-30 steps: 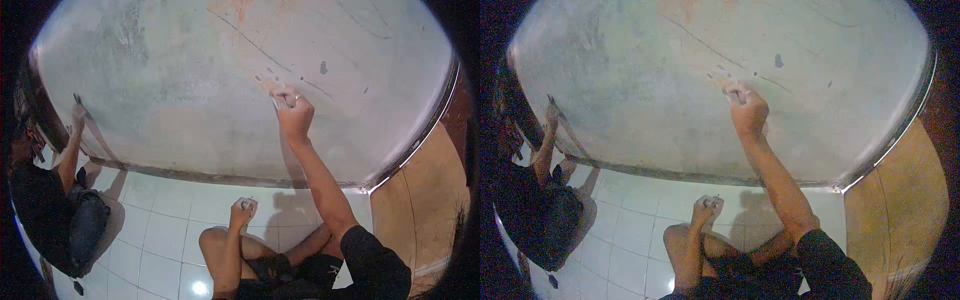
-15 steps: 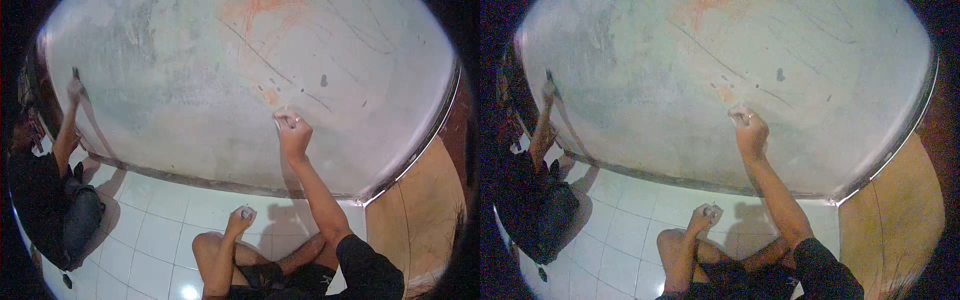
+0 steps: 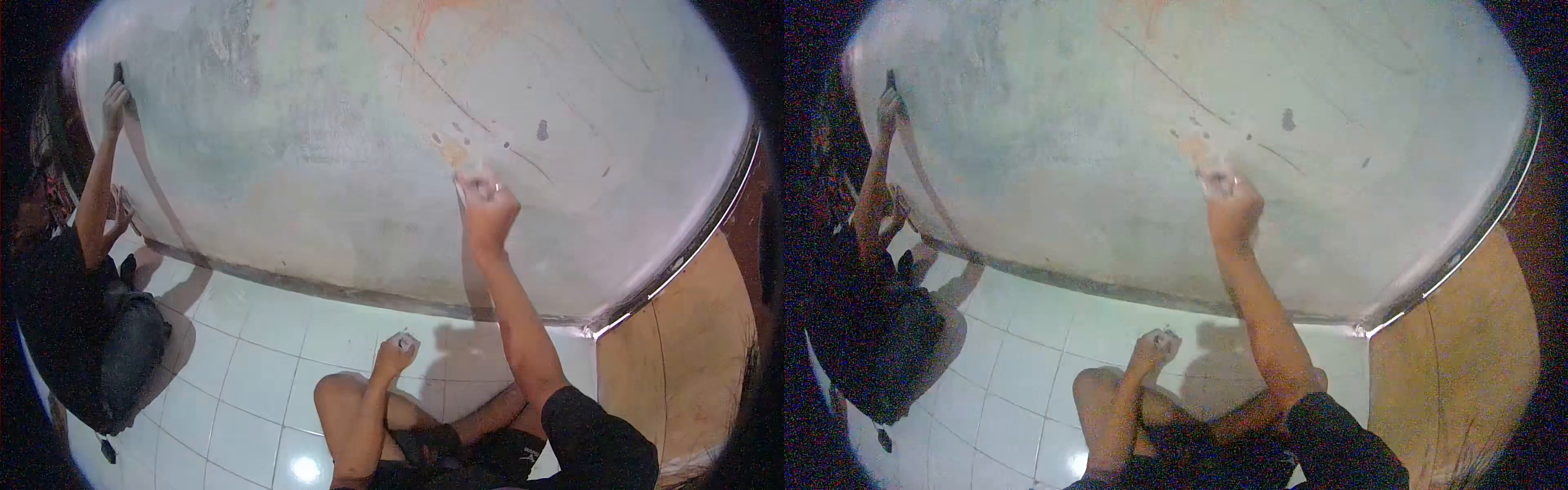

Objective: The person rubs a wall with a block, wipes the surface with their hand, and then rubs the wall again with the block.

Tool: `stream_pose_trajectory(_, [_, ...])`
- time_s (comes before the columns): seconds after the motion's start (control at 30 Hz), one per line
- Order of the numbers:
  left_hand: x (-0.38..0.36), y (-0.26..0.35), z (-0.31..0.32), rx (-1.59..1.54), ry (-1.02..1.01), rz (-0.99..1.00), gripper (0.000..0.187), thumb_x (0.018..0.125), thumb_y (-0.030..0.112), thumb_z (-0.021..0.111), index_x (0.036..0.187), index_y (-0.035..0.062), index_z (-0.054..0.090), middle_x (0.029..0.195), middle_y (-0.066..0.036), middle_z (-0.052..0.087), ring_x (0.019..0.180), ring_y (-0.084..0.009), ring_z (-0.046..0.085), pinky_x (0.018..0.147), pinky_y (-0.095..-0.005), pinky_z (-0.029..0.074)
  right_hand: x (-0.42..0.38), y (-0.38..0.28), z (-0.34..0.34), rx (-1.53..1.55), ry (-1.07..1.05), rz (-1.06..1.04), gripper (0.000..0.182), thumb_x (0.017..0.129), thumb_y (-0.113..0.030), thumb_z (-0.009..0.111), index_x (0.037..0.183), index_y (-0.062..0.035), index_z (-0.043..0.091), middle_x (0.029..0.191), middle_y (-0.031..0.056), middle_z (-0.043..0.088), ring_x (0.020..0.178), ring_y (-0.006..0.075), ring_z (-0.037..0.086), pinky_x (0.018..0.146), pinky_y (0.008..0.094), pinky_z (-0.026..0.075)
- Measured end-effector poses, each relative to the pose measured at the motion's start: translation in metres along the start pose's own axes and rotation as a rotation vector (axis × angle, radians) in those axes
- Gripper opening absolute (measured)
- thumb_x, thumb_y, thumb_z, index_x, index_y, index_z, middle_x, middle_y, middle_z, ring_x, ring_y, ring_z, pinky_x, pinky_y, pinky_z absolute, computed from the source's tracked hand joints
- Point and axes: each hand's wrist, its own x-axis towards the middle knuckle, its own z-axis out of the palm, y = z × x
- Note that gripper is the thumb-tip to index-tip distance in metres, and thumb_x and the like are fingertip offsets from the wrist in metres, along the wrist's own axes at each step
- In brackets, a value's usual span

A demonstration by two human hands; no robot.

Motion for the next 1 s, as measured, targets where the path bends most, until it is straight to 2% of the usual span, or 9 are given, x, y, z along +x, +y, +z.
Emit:
stream_pose_trajectory(0.03, [0.004,-0.008,0.007,0.088,0.060,0.059,0.024,0.081,0.026,0.070,0.090,0.0036,0.066,0.085,-0.017,0.069,0.078,-0.0304,0.067,0.070,-0.0361,0.052,-0.010,0.003,-0.005,0.071,0.005,-0.019,0.011,0.076,-0.018,0.075,0.082,-0.0109,0.071,0.076,0.0111,0.069,0.069,0.0288,0.066,0.064,0.0367,0.048])
stream_pose_trajectory(0.13, [0.013,-0.004,0.008,-0.080,-0.048,0.021,0.023,0.082,0.027,0.069,0.088,0.0044,0.066,0.084,-0.017,0.069,0.078,-0.0310,0.067,0.069,-0.0374,0.052,-0.013,0.001,-0.004,0.052,0.001,-0.057,0.006,0.076,-0.017,0.075,0.079,-0.0138,0.071,0.072,0.0087,0.067,0.066,0.0258,0.065,0.062,0.0353,0.048])
stream_pose_trajectory(0.23, [0.016,0.006,0.011,-0.216,-0.159,-0.279,0.020,0.083,0.025,0.069,0.087,0.0061,0.066,0.083,-0.016,0.069,0.079,-0.0326,0.067,0.071,-0.0387,0.052,-0.009,-0.003,-0.007,-0.011,-0.029,-0.051,0.005,0.075,-0.017,0.075,0.078,-0.0143,0.071,0.072,0.0091,0.067,0.066,0.0262,0.065,0.062,0.0350,0.048])
stream_pose_trajectory(0.37, [0.013,-0.004,0.027,0.058,-0.061,0.033,0.022,0.081,0.024,0.069,0.088,0.0038,0.065,0.083,-0.015,0.069,0.081,-0.0331,0.067,0.074,-0.0389,0.052,-0.017,0.016,-0.009,-0.060,-0.077,0.024,0.009,0.074,-0.018,0.076,0.077,-0.0109,0.070,0.073,0.0117,0.067,0.066,0.0304,0.064,0.061,0.0373,0.047])
stream_pose_trajectory(0.47, [0.015,0.003,0.027,0.065,-0.158,-0.023,0.022,0.081,0.024,0.068,0.089,0.0033,0.065,0.084,-0.016,0.068,0.083,-0.0335,0.066,0.075,-0.0392,0.052,-0.007,0.008,-0.006,-0.067,-0.073,0.021,0.013,0.074,-0.019,0.076,0.075,-0.0085,0.069,0.072,0.0138,0.066,0.065,0.0331,0.063,0.060,0.0383,0.047])
stream_pose_trajectory(0.6, [0.018,-0.013,0.030,-0.029,-0.123,0.051,0.027,0.079,0.027,0.070,0.089,0.0029,0.064,0.085,-0.017,0.068,0.084,-0.0345,0.066,0.076,-0.0407,0.052,-0.011,0.014,-0.002,-0.024,-0.022,-0.031,0.016,0.074,-0.021,0.077,0.074,-0.0084,0.067,0.071,0.0150,0.065,0.065,0.0348,0.062,0.059,0.0385,0.046])
stream_pose_trajectory(0.63, [0.015,-0.016,0.033,0.093,-0.103,-0.047,0.029,0.078,0.029,0.070,0.089,0.0032,0.064,0.086,-0.017,0.068,0.085,-0.0352,0.066,0.075,-0.0412,0.052,-0.016,0.018,-0.004,-0.013,-0.022,-0.023,0.016,0.074,-0.021,0.077,0.074,-0.0086,0.068,0.071,0.0149,0.065,0.065,0.0348,0.063,0.059,0.0387,0.046])
stream_pose_trajectory(0.7, [0.018,-0.026,0.036,0.081,-0.123,-0.016,0.027,0.078,0.029,0.069,0.088,0.0039,0.064,0.086,-0.017,0.068,0.085,-0.0355,0.066,0.075,-0.0414,0.052,-0.020,0.016,-0.006,0.018,-0.008,-0.013,0.016,0.074,-0.022,0.077,0.075,-0.0091,0.068,0.072,0.0145,0.065,0.066,0.0349,0.063,0.060,0.0390,0.046])
stream_pose_trajectory(1.0, [0.016,-0.035,0.041,0.049,-0.047,0.046,0.022,0.079,0.026,0.069,0.085,0.0058,0.065,0.082,-0.017,0.068,0.082,-0.0358,0.066,0.073,-0.0437,0.052,-0.021,0.015,-0.007,0.007,0.011,-0.063,0.015,0.076,-0.024,0.077,0.078,-0.0115,0.069,0.072,0.0135,0.066,0.067,0.0309,0.065,0.062,0.0387,0.047])
